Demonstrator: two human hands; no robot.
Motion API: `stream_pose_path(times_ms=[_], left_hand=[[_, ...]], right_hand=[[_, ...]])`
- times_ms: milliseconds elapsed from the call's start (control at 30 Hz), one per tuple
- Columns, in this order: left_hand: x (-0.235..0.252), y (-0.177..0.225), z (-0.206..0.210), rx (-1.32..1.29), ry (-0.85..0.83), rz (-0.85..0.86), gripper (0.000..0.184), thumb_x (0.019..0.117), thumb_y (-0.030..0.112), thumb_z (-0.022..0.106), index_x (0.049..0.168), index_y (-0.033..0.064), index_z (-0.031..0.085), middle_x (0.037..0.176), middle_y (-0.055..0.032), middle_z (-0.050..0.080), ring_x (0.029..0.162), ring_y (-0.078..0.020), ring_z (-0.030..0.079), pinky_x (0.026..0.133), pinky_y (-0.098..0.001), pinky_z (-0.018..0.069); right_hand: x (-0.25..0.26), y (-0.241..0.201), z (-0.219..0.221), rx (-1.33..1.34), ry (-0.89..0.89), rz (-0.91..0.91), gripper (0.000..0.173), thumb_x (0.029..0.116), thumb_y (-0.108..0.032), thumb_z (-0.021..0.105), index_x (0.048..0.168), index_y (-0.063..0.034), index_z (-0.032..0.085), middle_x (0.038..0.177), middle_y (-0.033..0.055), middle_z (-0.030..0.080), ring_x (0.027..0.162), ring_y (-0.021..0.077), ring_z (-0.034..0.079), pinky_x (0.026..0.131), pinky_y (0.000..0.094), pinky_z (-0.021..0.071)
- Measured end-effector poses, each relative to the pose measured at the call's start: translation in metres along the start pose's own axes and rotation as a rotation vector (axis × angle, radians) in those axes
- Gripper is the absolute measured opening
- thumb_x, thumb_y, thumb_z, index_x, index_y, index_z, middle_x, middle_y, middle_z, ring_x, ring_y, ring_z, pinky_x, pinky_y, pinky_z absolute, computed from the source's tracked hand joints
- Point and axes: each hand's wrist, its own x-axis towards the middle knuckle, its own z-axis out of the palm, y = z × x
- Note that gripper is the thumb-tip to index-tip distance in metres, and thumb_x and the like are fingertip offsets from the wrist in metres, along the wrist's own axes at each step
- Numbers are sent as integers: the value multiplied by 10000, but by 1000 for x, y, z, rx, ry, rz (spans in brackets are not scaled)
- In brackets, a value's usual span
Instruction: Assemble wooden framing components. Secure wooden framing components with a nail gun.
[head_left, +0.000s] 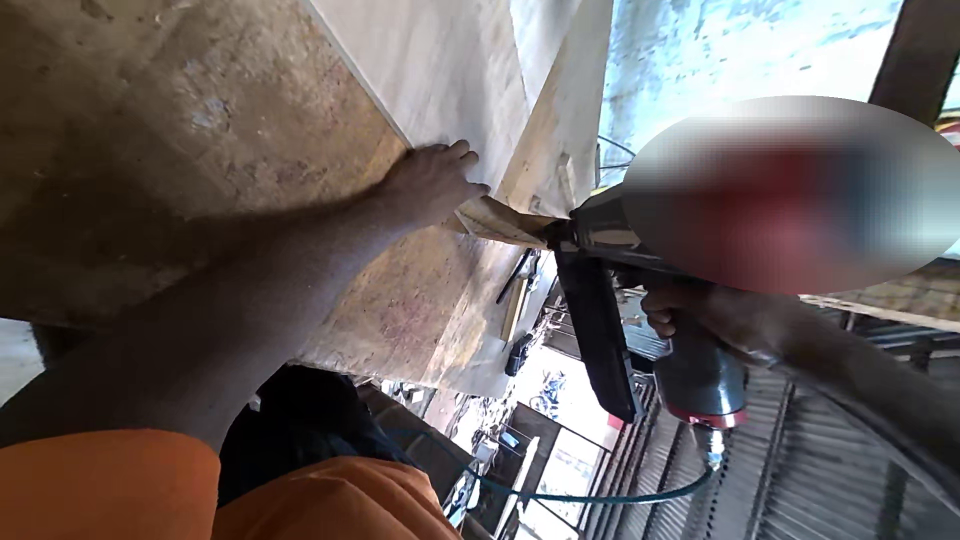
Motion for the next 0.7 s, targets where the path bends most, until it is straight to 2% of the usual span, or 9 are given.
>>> stream_pose_path(times_ms=[167, 367, 433, 500, 567, 633, 667, 700], left_hand=[[0, -1, 3, 10, 24, 5, 511, 1017, -25, 468, 1403, 272, 622, 1223, -174, 615, 1189, -376, 577, 948, -474, 514], [2, -2, 3, -1, 7, 1, 497, 1023, -19, 462, 1391, 268, 631, 1204, -170, 614, 1167, -367, 585, 938, -468, 513], [1, -1, 2, -7, 3, 6, 497, 1018, -23, 466, 1386, 266, 634, 1205, -167, 615, 1170, -367, 582, 938, -469, 512], [0, 1, 0, -13, -6, -2, 502, 1015, -22, 476, 1390, 274, 631, 1237, -165, 616, 1188, -371, 580, 951, -484, 513], [1, -1, -1, -20, -1, -20, 510, 999, -33, 494, 1384, 273, 630, 1250, -168, 622, 1184, -377, 591, 952, -504, 522], [0, -2, 4, -38, 46, -14, 487, 995, -27, 509, 1369, 254, 642, 1199, -161, 631, 1140, -364, 604, 928, -488, 524], [0, -2, 7, -49, 86, -9, 419, 1000, -5, 525, 1333, 206, 666, 1176, -158, 646, 1121, -360, 615, 910, -482, 533], [1, -4, 7, -60, 105, -12, 339, 1005, 41, 553, 1295, 160, 683, 1153, -149, 656, 1107, -358, 623, 893, -480, 541]], right_hand=[[7, 1, -9, -91, 0, -12, 108, 903, 58, 621, 923, -41, 659, 637, 73, 598, 474, 150, 565, 442, 274, 513], [7, 4, -9, -65, -5, -15, 129, 892, 68, 587, 901, -43, 652, 618, 56, 583, 467, 129, 550, 441, 256, 500], [4, 1, -14, -95, -32, -35, 110, 936, 37, 585, 900, -44, 651, 608, 54, 575, 461, 132, 553, 435, 263, 506], [-7, -4, -20, -152, -26, -38, 76, 953, 1, 615, 946, -46, 674, 646, 58, 613, 479, 121, 568, 438, 252, 508], [-29, -14, -14, -265, 38, 23, 46, 982, -12, 626, 971, -22, 670, 674, 44, 610, 501, 81, 536, 455, 211, 453], [-51, -5, -11, -404, 18, 110, 100, 1006, -26, 587, 908, -8, 598, 708, 36, 555, 570, 45, 528, 530, 163, 463], [-58, 4, -13, -495, -37, 126, 114, 1013, -73, 602, 969, 27, 638, 801, 83, 626, 688, 74, 612, 656, 197, 535], [-66, 11, -12, -560, -83, 168, 221, 1014, -124, 606, 1100, 71, 662, 983, 162, 682, 886, 151, 652, 859, 295, 525]])
